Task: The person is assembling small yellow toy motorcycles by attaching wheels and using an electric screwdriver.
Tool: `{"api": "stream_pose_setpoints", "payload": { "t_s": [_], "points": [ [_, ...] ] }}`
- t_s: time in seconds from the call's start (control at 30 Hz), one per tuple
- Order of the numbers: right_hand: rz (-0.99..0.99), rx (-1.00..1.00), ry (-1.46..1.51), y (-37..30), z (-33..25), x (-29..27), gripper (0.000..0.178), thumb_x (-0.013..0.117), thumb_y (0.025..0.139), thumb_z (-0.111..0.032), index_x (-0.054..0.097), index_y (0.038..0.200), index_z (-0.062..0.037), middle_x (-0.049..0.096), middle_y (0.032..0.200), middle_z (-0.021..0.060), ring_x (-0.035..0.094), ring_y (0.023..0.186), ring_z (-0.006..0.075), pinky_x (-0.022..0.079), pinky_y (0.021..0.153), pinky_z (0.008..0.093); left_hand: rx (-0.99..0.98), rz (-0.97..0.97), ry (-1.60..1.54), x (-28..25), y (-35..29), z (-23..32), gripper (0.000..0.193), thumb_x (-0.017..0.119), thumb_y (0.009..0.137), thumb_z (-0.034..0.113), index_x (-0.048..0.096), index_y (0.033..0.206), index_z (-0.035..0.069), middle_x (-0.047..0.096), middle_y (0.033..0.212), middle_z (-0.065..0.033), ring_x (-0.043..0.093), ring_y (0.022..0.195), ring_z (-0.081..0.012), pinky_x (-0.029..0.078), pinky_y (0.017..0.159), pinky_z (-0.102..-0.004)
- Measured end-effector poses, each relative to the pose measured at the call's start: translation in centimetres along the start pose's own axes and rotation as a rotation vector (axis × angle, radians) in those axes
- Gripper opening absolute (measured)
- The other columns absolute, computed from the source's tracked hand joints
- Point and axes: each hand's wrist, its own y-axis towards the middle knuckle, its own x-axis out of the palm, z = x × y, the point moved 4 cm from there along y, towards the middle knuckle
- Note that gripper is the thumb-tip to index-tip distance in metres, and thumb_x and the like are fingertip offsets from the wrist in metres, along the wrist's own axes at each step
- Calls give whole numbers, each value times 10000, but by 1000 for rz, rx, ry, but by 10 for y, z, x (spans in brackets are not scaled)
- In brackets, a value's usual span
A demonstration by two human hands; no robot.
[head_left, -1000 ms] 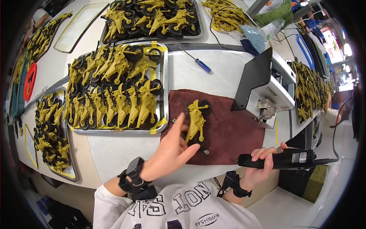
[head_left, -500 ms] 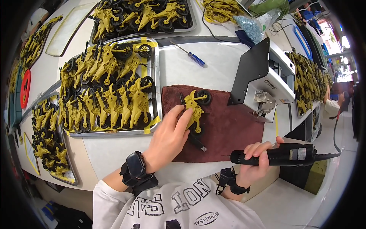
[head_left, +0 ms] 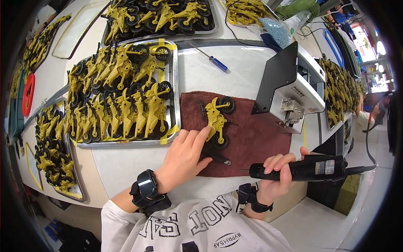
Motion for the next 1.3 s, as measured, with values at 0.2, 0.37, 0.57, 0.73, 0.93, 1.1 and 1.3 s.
{"api": "stream_pose_setpoints", "payload": {
  "t_s": [0.2,0.37,0.57,0.73,0.93,1.1,1.3],
  "points": [
    [-10,11,0,-3,0,1,609,571,786,-143,247,1280,6,464,632,84,457,450,178,433,457,318,37,7,-60,-1,0,-8,769,752,645,68,372,1310,0,515,978,-138,456,937,-328,410,835,-388],
    [-8,22,1,-5,-1,-1,614,571,780,-136,243,1281,3,465,633,80,457,451,177,433,457,313,80,-39,-100,-5,0,-9,764,750,642,59,377,1307,15,516,983,-132,454,925,-324,409,830,-387],
    [13,21,-8,-7,1,-3,613,571,785,-148,241,1280,-1,464,633,75,454,448,170,434,455,312,89,-39,-87,-9,-2,-10,755,750,628,51,394,1293,15,519,1000,-133,463,936,-328,413,833,-393],
    [25,-19,-27,-2,-5,-8,617,571,785,-156,241,1282,2,475,639,76,454,450,165,442,459,312,145,60,25,-18,-2,-2,692,650,629,-59,410,1276,2,521,1051,-157,483,996,-356,419,865,-421],
    [83,-228,-196,7,-10,-12,619,566,776,-137,242,1278,25,492,653,83,473,473,167,466,469,317,120,44,43,-17,-3,-15,617,589,648,-116,440,1235,3,531,1012,-159,508,951,-343,434,836,-410],
    [81,-236,-264,18,-2,-11,590,572,791,-59,251,1278,28,511,671,91,507,521,169,491,551,311,129,16,66,-16,1,-16,553,524,639,-117,470,1183,-30,532,1018,-151,511,949,-313,436,839,-375],
    [39,-181,-215,25,8,-21,583,588,781,-33,275,1269,31,527,672,94,531,528,166,491,568,300,174,44,-1,-27,11,-7,592,566,652,-60,458,1230,8,489,1153,-172,491,1059,-341,416,889,-395]
  ]
}}
